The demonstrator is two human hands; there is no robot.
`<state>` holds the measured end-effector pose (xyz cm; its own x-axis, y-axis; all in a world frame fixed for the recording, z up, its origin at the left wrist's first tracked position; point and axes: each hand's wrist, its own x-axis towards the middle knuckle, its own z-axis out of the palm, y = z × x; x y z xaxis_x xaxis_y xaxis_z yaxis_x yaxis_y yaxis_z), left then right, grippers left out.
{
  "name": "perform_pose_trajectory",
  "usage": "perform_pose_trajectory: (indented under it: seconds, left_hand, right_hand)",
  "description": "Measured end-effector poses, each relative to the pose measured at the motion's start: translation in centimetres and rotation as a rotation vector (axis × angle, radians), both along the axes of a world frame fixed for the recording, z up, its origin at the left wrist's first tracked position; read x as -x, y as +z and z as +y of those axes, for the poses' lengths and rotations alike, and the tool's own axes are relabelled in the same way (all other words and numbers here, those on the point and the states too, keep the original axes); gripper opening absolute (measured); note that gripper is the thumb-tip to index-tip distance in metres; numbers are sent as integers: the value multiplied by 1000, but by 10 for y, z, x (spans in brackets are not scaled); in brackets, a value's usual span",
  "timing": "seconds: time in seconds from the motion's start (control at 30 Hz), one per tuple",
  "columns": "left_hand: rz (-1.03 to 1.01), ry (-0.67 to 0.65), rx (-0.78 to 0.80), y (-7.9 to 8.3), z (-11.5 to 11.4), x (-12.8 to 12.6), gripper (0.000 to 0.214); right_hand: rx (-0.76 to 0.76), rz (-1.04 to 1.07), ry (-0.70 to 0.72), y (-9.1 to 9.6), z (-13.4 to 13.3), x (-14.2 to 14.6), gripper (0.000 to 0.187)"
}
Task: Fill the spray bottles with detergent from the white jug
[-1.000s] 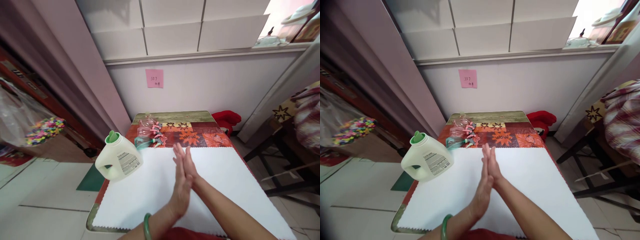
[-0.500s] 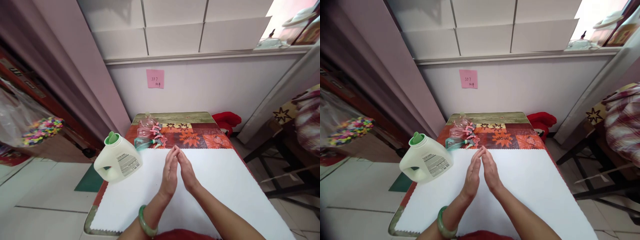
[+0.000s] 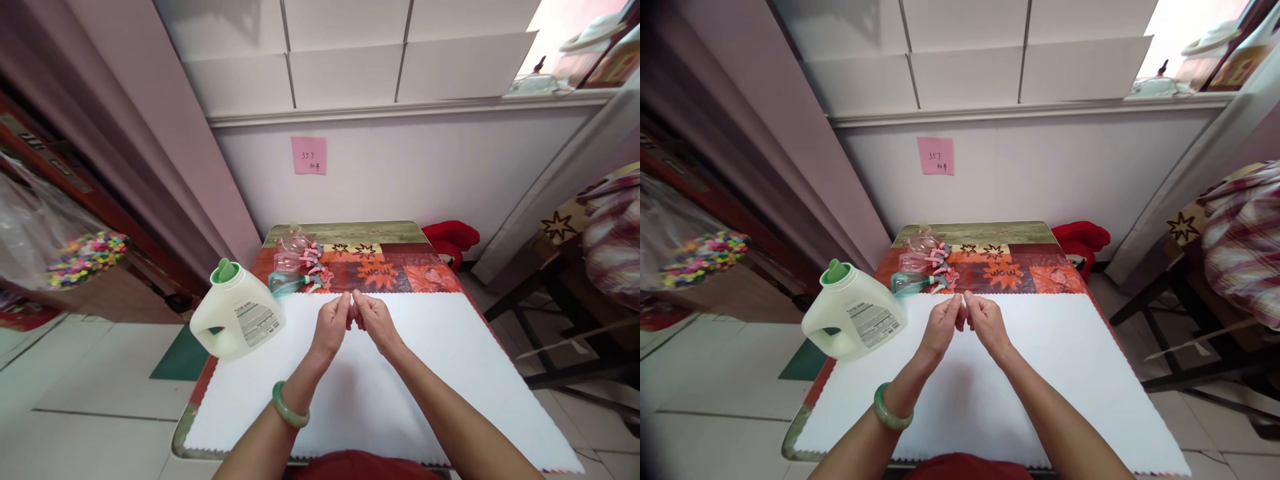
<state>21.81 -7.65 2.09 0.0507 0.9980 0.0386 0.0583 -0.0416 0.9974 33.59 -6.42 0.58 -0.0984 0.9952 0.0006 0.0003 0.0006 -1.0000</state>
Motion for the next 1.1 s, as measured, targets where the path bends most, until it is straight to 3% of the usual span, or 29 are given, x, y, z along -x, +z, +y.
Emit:
perform_pose_trajectory:
  seconds: [0.2,0.33,0.53,1.1]
  left_hand:
    - [-33,-25,85,5,4,4,71]
    - [-41,-62,139,19,17,4,85]
    - [-26,-12,112,31,26,-4,86]
    - [58,-35,94,27,30,-1,86]
  right_hand:
    - [91,28,23,2,5,-5,76]
    - [141,54,61,16,17,-5,83]
    - [111,54,58,33,22,-1,82]
    - [125,59,47,31,24,4,81]
